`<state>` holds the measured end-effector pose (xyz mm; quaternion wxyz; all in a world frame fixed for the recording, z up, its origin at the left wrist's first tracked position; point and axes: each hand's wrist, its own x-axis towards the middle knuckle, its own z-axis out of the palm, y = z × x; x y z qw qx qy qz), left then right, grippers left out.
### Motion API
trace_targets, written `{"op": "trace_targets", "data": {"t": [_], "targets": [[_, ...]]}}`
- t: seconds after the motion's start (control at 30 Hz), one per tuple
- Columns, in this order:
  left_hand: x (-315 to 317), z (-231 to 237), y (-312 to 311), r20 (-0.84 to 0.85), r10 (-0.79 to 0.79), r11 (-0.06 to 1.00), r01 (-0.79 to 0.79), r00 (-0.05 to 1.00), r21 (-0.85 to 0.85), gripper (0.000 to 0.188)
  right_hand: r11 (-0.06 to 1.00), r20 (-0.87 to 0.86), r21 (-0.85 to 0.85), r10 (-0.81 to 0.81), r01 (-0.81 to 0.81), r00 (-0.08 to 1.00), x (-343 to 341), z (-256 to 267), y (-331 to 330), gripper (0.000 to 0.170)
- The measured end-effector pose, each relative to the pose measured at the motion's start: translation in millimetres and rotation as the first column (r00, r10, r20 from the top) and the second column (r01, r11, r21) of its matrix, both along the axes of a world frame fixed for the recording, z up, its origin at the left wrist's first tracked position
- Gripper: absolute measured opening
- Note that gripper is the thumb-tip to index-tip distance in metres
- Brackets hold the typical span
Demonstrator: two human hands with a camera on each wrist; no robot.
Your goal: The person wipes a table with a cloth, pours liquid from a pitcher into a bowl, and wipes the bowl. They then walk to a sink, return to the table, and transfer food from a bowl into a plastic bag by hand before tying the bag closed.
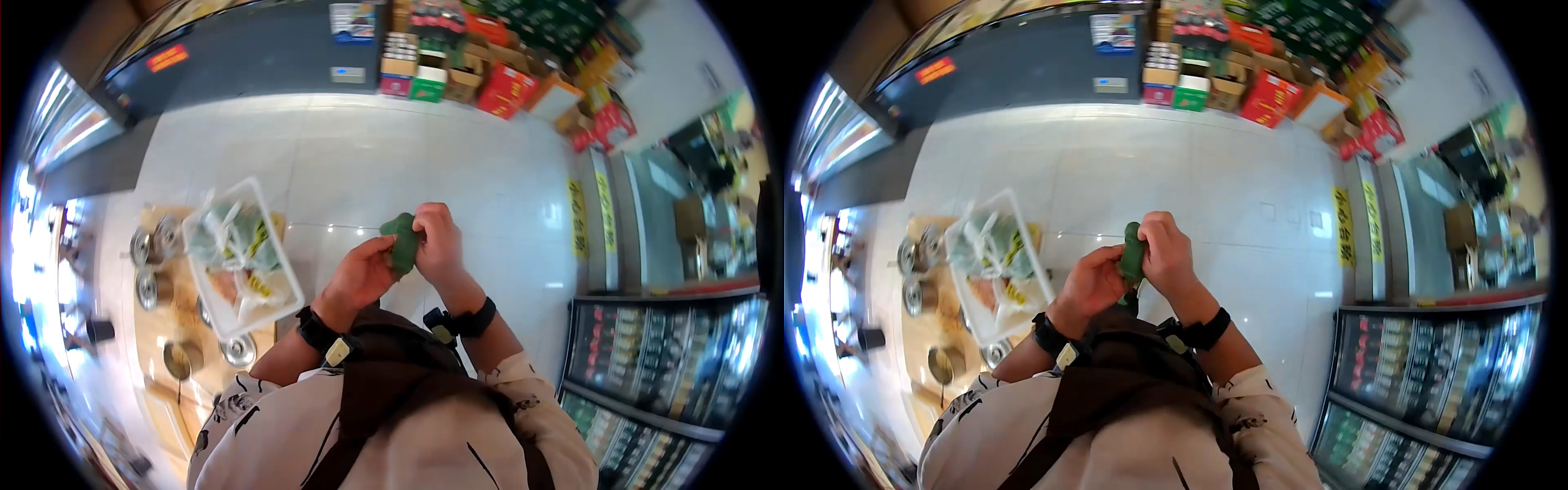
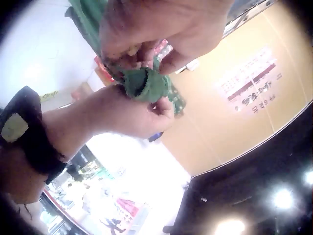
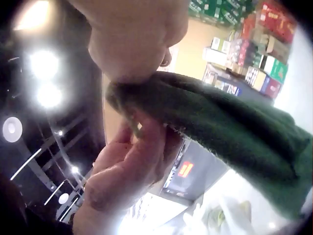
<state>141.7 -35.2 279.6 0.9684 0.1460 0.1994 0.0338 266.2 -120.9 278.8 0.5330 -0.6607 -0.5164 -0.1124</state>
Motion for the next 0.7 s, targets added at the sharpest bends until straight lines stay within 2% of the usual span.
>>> {"op": "trace_targets", "data": {"t": [0.07,0.13,0.2,0.23,0.3,0.33,0.4,0.43,0.57,0.67,0.7], "targets": [[44.6,-0.9,-1.1,0.011,-0.081,0.996,0.080,0.997,0.027,0.015,0.993,0.029,-0.064,-0.095,0.097,0.995,34.4,-1.7,-6.9,0.021],[88.6,-6.1,8.0,0.025,-0.156,0.986,0.155,0.987,0.063,0.018,0.979,0.013,-0.036,-0.198,0.198,0.980,65.6,-1.8,-6.9,0.022],[131.3,-21.4,19.5,0.246,-0.340,0.940,0.320,0.908,0.118,0.020,0.957,-0.002,-0.016,-0.291,0.291,0.957,94.4,0.4,-9.4,0.022],[151.3,-16.4,21.2,0.257,-0.379,0.925,0.360,0.889,0.120,0.020,0.948,0.015,-0.024,-0.316,0.316,0.949,110.4,2.5,-11.0,0.022],[192.8,-4.1,22.4,0.077,-0.428,0.895,0.411,0.900,0.176,0.017,0.927,0.021,-0.041,-0.373,0.374,0.928,142.7,9.5,-16.0,0.021],[212.8,-2.1,21.9,0.075,-0.465,0.877,0.448,0.882,0.172,0.017,0.910,0.019,-0.046,-0.411,0.412,0.911,158.8,9.2,-22.5,0.021],[253.1,0.8,18.2,0.076,-0.543,0.833,0.524,0.836,0.179,0.017,0.858,-0.040,-0.056,-0.512,0.510,0.858,189.5,5.5,-39.0,0.023],[272.4,5.6,11.8,0.048,-0.553,0.827,0.541,0.832,0.149,0.016,0.842,-0.195,-0.046,-0.535,0.537,0.822,198.5,8.3,-47.3,0.025],[345.4,-7.2,-29.6,0.071,-0.677,0.733,0.665,0.732,0.145,0.014,0.727,-0.278,0.016,-0.656,0.686,0.702,249.0,-0.2,-96.1,0.026],[398.4,12.9,-72.0,-0.022,-0.695,0.717,0.695,0.719,0.052,0.013,0.707,-0.349,0.057,-0.647,0.704,0.678,293.6,-13.1,-136.1,0.024],[418.9,15.2,-84.0,0.057,-0.746,0.665,0.743,0.663,0.074,0.014,0.712,-0.470,0.098,-0.583,0.695,0.663,309.8,-16.4,-149.9,0.023]]}}
